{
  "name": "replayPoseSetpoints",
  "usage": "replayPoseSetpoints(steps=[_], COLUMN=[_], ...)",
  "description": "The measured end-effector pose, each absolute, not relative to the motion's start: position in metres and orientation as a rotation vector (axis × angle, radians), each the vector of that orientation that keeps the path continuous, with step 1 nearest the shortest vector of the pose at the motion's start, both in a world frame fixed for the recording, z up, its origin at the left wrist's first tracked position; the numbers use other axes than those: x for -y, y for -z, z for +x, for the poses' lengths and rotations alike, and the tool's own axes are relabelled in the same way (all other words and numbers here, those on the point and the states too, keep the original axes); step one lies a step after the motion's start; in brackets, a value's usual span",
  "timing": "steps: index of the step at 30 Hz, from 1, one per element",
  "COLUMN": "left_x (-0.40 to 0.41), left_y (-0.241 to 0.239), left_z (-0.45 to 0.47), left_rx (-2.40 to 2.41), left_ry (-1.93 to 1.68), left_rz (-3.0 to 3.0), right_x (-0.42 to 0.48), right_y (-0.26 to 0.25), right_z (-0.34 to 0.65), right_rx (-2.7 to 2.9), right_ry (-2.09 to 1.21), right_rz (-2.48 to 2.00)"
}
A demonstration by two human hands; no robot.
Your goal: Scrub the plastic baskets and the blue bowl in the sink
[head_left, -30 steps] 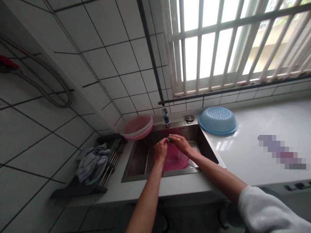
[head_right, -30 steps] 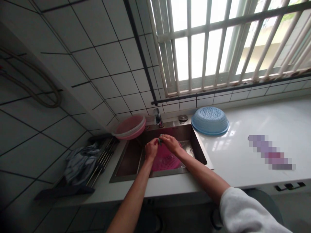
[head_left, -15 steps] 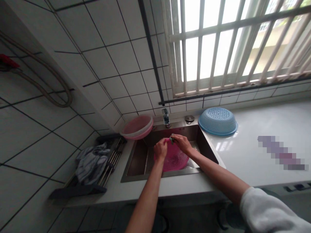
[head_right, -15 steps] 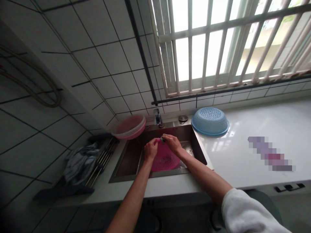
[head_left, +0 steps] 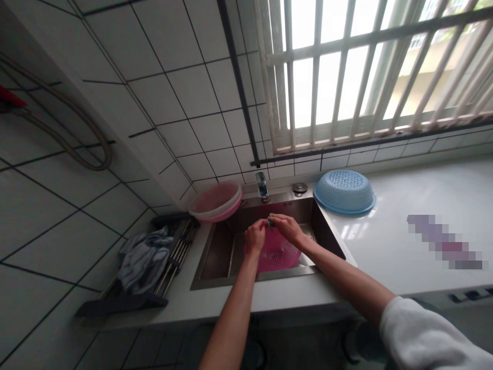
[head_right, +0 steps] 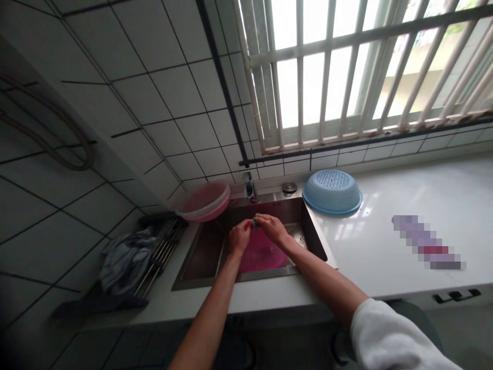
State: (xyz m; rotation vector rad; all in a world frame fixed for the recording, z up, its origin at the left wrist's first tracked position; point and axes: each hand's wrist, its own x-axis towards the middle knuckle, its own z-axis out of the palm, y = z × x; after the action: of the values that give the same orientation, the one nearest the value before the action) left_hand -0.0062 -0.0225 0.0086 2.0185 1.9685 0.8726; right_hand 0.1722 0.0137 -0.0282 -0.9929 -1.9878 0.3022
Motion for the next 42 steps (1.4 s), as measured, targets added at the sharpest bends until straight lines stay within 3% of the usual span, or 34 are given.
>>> replayPoseSetpoints(steps=[11, 19, 27, 35, 42], left_x=[0.019, 0.026, 0.021, 0.025, 0.021], left_y=[-0.008, -0.01, -0.011, -0.011, -0.01], left_z=[-0.023, -0.009, -0.029, -0.008, -0.028], left_rx=[-2.151, -2.001, -2.23, -1.957, -2.13], left_ry=[-1.223, -1.003, -1.252, -0.973, -1.22], left_rz=[1.728, 1.96, 1.596, 1.982, 1.655], right_x=[-0.029, -0.018, -0.029, -0.017, -0.028], right_y=[0.033, 0.033, 0.035, 0.03, 0.03], right_z=[0.212, 0.172, 0.212, 0.174, 0.206], right_rx=[1.732, 1.949, 1.68, 1.94, 1.688], right_ry=[-0.262, -0.24, -0.308, -0.287, -0.322], right_rz=[-1.266, -1.038, -1.357, -1.075, -1.241])
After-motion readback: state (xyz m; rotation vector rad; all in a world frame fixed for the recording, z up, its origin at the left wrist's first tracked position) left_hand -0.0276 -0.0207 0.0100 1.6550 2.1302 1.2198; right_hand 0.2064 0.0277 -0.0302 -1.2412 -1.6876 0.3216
